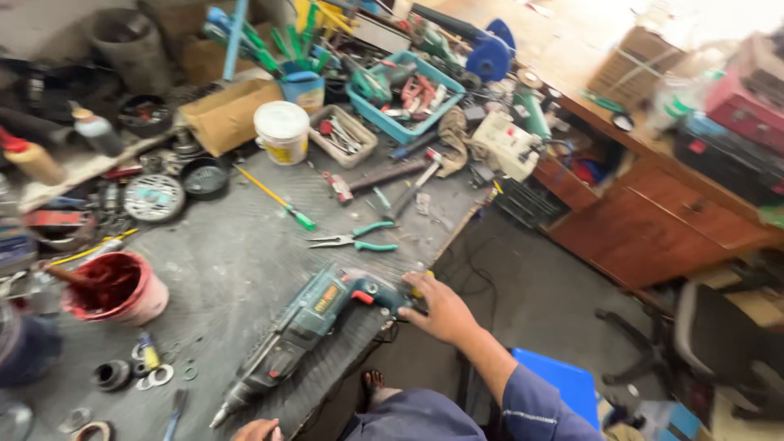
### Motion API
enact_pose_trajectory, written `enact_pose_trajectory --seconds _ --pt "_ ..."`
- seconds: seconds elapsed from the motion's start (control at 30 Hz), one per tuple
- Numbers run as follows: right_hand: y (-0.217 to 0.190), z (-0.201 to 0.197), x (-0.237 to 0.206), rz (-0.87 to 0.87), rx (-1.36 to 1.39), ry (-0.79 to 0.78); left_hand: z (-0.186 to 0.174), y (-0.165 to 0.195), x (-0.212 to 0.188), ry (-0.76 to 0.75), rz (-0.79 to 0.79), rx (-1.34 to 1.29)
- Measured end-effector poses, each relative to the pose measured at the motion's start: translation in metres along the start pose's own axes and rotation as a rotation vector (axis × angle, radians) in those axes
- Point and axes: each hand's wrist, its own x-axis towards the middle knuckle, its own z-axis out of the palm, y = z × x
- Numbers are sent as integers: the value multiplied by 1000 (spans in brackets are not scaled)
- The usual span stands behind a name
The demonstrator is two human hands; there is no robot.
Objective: The person uses a screwdriver to loosen the chuck of a corded drill, then uses pliers to remove the chuck. They wipe the drill body with a cloth, plug in the power cord, and test the drill. Finally, they reattach the chuck and tighten it.
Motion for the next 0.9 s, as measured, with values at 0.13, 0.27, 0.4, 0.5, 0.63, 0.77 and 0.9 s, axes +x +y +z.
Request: enact_pose_trajectory --seconds 0.13,0.27,0.4,0.5,0.63,0.77,0.9 --pt "31 -25 -2 164 61 90 12 -1 -5 57 -6 45" --pt "71 -67 35 280 -33 256 19 -3 -4 57 0 58" --pt "104 -108 82 475 -66 243 21 6 14 51 -26 104" --pt "128 -137 126 508 -194 183 -7 58 71 29 -61 159" --pt "167 -165 183 574 -330 105 19 75 97 -35 -150 261" --pt "215 -176 231 656 -344 61 57 46 58 -120 -300 376" --pt "253 -168 259 664 -444 -30 37 36 28 -167 -420 445"
